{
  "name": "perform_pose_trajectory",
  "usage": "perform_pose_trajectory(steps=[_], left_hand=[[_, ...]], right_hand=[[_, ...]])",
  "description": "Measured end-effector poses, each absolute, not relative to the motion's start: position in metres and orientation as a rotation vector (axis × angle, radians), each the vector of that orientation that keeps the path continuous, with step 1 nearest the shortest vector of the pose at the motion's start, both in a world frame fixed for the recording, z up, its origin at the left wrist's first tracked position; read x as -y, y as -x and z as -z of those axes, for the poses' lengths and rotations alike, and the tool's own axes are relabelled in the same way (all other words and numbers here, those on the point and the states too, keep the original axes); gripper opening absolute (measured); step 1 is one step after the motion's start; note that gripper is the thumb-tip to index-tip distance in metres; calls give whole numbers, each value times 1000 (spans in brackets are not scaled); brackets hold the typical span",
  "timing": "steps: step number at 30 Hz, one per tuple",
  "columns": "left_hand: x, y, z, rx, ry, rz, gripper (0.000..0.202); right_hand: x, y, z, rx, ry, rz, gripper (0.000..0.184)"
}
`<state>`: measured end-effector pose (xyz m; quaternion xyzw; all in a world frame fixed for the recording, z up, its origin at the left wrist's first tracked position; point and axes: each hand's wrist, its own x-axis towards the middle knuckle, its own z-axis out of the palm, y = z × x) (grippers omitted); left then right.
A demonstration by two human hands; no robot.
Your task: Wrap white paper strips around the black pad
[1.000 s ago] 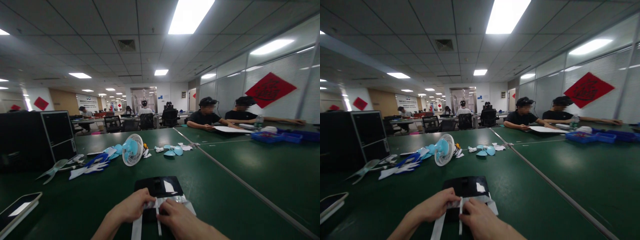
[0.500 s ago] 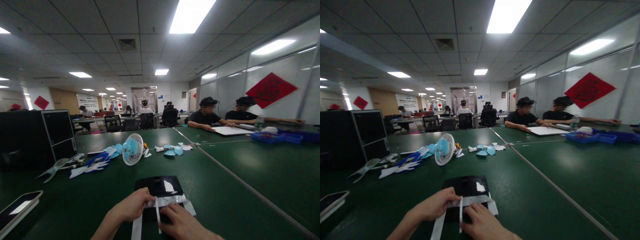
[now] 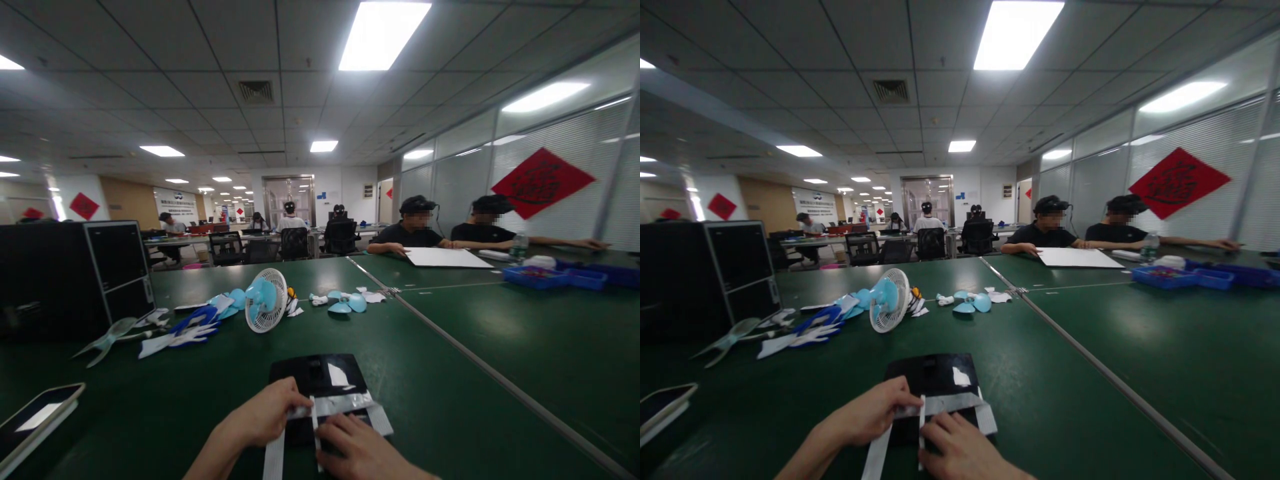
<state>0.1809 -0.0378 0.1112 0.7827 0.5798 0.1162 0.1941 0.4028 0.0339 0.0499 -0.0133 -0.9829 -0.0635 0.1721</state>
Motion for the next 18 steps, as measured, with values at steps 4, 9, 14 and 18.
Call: perform_pose_trajectory(steps=[4, 9, 14, 18], left_hand=[[37, -180, -109, -1625, -2195, -332, 53], [36, -180, -107, -1631, -2180, -332, 47], [37, -181, -108, -1633, -2208, -328, 47], [39, -184, -114, -1638, -2199, -337, 46]], right_hand=[[-34, -404, -51, 2761, -33, 189, 27], [-32, -406, -59, 2843, -57, 35, 27], [-29, -409, -72, 2930, 167, -285, 47], [-25, -409, -83, 2975, 228, -390, 51]])
